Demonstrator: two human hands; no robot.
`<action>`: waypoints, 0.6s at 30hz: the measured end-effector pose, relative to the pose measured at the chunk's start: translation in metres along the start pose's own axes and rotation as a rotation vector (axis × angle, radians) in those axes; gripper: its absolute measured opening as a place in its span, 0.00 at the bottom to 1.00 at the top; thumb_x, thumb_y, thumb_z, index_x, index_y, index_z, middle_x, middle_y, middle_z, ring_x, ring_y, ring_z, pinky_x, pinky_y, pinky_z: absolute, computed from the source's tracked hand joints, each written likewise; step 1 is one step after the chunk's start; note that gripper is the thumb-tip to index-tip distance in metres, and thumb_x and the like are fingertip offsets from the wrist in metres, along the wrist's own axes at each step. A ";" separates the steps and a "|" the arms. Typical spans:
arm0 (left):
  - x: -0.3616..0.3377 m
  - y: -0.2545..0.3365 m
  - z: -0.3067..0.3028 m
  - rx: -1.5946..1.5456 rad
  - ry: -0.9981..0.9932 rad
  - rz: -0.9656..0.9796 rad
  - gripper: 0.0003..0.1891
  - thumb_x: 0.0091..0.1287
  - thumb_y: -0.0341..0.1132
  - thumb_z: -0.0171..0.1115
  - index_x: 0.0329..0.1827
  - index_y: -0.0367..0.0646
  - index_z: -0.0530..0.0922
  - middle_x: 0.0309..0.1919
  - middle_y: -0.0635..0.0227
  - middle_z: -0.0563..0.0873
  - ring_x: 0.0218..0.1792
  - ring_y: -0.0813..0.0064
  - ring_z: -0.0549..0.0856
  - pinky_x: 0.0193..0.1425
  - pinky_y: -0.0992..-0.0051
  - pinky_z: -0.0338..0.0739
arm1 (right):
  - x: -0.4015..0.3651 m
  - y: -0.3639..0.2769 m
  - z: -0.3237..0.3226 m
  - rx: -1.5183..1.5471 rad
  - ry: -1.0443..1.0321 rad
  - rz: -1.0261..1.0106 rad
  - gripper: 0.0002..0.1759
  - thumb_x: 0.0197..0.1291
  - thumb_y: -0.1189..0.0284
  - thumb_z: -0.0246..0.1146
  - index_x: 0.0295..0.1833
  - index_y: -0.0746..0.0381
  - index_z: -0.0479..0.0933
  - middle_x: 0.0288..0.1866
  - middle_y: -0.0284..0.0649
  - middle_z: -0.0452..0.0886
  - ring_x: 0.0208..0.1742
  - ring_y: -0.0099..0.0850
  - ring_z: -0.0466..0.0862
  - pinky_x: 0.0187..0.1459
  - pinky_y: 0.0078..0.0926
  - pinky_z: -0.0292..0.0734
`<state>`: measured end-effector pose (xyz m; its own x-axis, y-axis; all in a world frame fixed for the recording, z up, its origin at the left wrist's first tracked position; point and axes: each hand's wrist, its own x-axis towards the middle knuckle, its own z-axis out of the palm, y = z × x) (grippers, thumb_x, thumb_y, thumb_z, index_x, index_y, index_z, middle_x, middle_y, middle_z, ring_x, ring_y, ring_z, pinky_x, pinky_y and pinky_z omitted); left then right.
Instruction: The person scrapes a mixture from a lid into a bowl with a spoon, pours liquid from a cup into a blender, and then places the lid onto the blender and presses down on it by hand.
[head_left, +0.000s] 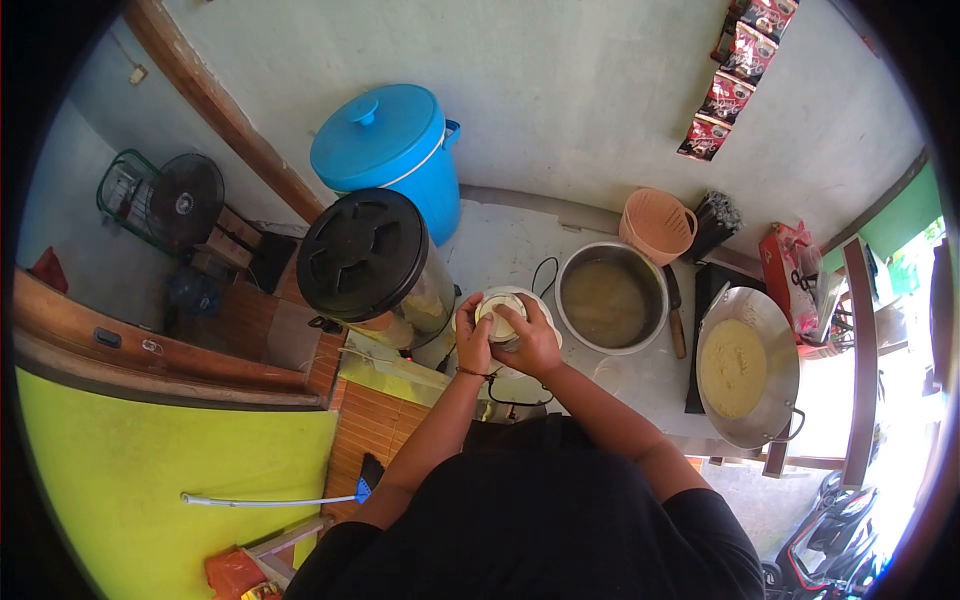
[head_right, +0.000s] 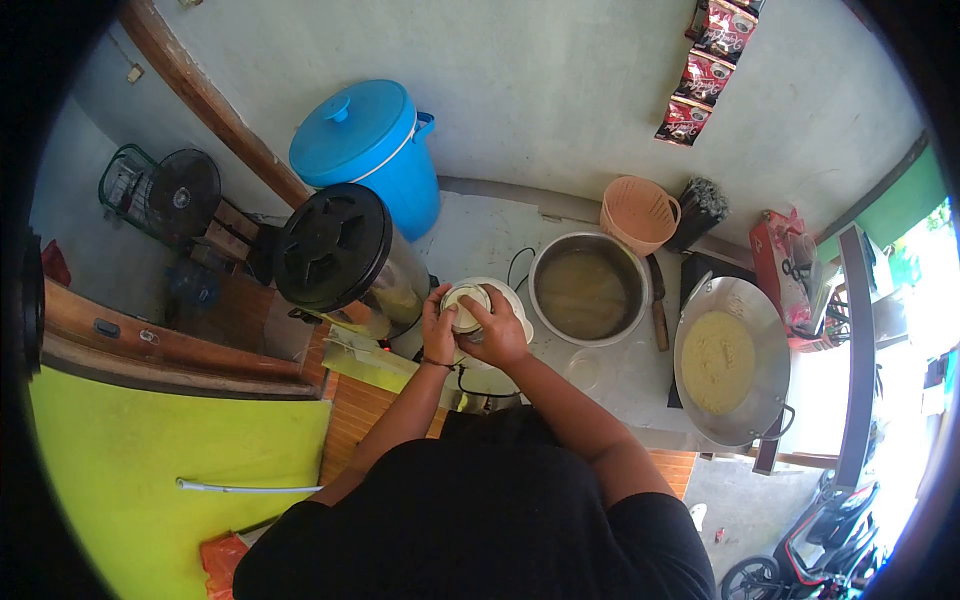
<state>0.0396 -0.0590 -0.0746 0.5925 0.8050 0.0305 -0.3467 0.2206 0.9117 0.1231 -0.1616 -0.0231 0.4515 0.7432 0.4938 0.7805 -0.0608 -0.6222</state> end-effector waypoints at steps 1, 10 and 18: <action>0.000 0.000 0.000 -0.005 -0.003 -0.006 0.22 0.64 0.26 0.52 0.62 0.34 0.66 0.57 0.60 0.73 0.57 0.72 0.73 0.65 0.73 0.67 | 0.000 0.001 0.000 0.001 0.003 -0.008 0.37 0.35 0.63 0.76 0.57 0.52 0.75 0.61 0.57 0.69 0.58 0.55 0.75 0.53 0.44 0.77; 0.000 0.005 0.000 0.014 0.032 -0.067 0.23 0.64 0.28 0.54 0.62 0.34 0.65 0.55 0.60 0.74 0.56 0.71 0.74 0.63 0.73 0.68 | -0.001 0.002 -0.002 0.003 -0.052 0.017 0.39 0.36 0.64 0.76 0.60 0.51 0.72 0.61 0.57 0.68 0.60 0.56 0.72 0.57 0.46 0.73; -0.001 0.008 0.002 0.045 0.020 -0.028 0.23 0.64 0.28 0.56 0.62 0.33 0.65 0.55 0.60 0.74 0.55 0.71 0.74 0.62 0.74 0.69 | -0.001 0.002 -0.002 0.010 -0.043 -0.002 0.39 0.36 0.64 0.76 0.61 0.51 0.72 0.60 0.58 0.68 0.59 0.56 0.73 0.57 0.47 0.73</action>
<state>0.0373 -0.0591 -0.0670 0.5870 0.8096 -0.0028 -0.2966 0.2183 0.9297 0.1250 -0.1637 -0.0235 0.4314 0.7710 0.4685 0.7768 -0.0533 -0.6275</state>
